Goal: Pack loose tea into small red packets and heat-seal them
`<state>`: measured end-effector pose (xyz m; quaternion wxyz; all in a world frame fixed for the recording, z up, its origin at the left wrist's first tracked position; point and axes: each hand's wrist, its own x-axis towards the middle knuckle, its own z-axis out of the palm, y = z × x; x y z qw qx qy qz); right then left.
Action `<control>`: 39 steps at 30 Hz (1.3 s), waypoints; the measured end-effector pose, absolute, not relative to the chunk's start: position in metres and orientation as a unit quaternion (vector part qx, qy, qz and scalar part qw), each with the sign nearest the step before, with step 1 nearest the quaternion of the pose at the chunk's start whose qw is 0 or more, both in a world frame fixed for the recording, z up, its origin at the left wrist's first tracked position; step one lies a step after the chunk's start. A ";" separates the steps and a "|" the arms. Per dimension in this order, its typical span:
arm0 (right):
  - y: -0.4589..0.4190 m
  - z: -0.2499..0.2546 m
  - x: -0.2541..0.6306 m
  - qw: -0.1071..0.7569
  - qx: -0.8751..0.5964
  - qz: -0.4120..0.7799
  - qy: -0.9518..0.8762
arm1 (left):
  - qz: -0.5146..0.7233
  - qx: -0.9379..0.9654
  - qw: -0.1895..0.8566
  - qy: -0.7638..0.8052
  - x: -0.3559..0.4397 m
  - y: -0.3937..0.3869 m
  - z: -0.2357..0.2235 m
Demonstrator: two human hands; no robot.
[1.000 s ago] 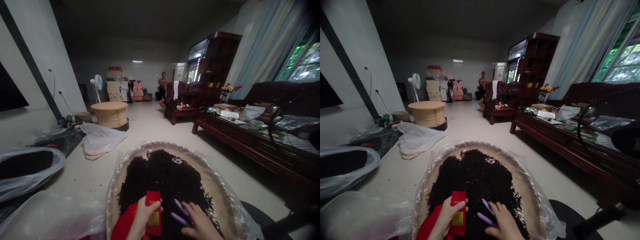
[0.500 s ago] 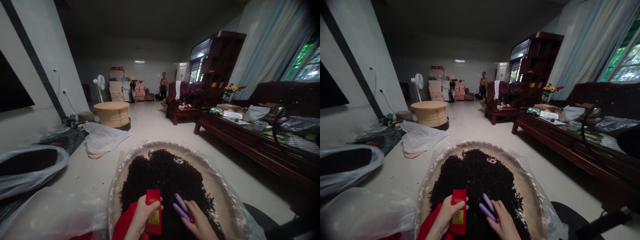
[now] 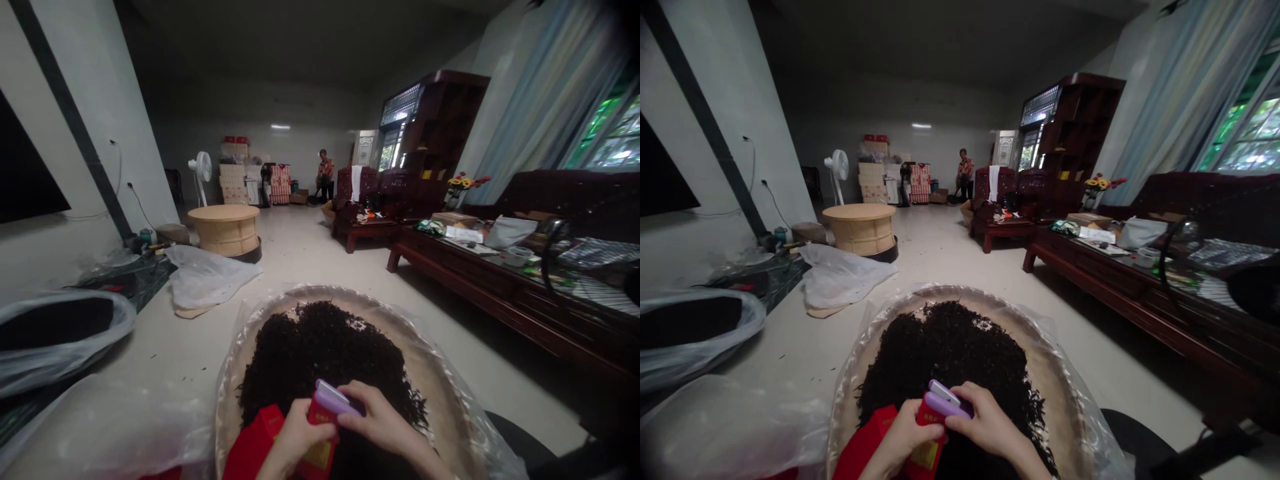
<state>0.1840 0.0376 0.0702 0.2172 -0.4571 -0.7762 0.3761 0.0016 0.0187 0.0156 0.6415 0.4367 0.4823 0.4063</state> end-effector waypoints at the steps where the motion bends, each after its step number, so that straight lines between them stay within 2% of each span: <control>1: 0.039 0.072 0.182 0.214 -0.458 0.373 -0.778 | 0.403 0.440 0.639 0.485 0.001 0.018 0.017; 13: 0.042 0.072 0.178 0.205 -0.458 0.338 -0.796 | 0.407 0.416 0.634 0.509 0.007 0.022 -0.004; 23: 0.059 0.072 0.196 0.245 -0.485 0.411 -0.732 | 0.431 0.378 0.667 0.475 -0.002 0.021 0.008; 29: 0.055 0.077 0.185 0.192 -0.480 0.387 -0.763 | 0.430 0.397 0.644 0.493 0.000 0.025 0.003; 35: 0.051 0.083 0.166 0.177 -0.466 0.363 -0.787 | 0.426 0.418 0.607 0.525 0.000 0.025 -0.002; 39: 0.051 0.084 0.166 0.170 -0.468 0.340 -0.798 | 0.485 0.410 0.608 0.477 -0.004 0.025 0.004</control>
